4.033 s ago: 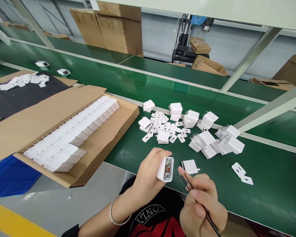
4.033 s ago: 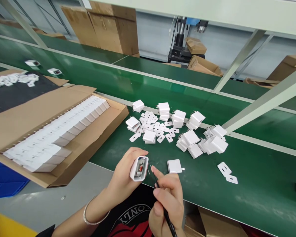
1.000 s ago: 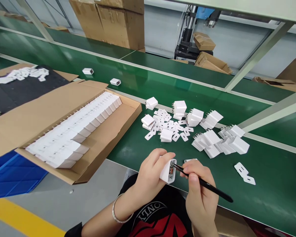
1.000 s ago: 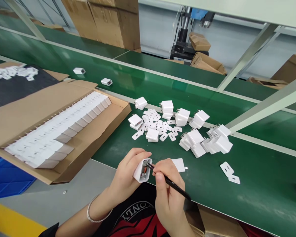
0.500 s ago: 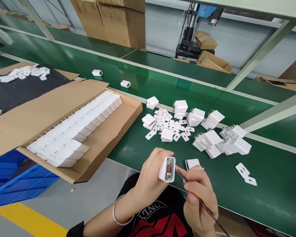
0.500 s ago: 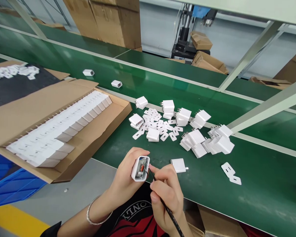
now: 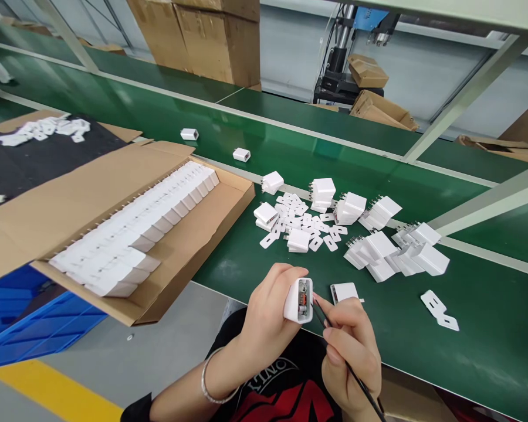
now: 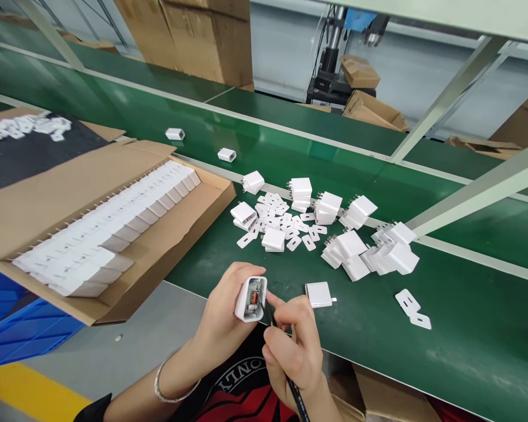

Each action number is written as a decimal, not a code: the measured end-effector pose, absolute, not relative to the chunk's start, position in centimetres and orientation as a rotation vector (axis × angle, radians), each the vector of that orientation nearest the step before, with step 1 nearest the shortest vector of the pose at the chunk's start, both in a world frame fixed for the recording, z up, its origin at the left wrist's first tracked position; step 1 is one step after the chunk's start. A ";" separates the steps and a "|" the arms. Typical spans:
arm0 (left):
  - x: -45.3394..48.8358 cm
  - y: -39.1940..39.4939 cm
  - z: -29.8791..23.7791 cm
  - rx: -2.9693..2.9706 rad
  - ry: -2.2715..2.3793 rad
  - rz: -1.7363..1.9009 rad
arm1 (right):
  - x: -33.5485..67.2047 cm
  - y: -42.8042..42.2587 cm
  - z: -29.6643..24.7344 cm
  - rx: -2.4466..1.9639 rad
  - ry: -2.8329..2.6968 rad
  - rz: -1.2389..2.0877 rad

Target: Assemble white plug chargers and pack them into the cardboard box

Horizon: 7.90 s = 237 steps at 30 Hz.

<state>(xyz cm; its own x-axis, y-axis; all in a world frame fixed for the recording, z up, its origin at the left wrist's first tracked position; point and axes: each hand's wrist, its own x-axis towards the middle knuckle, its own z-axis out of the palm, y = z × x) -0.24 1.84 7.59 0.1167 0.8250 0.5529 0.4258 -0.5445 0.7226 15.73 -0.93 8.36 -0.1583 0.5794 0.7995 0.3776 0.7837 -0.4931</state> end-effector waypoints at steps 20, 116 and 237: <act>-0.4 1.9 7.7 1.992 1.175 1.412 | 16.1 -1.1 7.6 -0.706 -1.712 0.351; -1.0 1.7 6.8 1.755 0.857 1.341 | 15.8 -1.5 7.7 -0.628 -1.480 0.715; -0.9 1.7 5.9 2.193 1.162 1.415 | 14.6 -1.4 9.4 -0.973 -1.432 0.668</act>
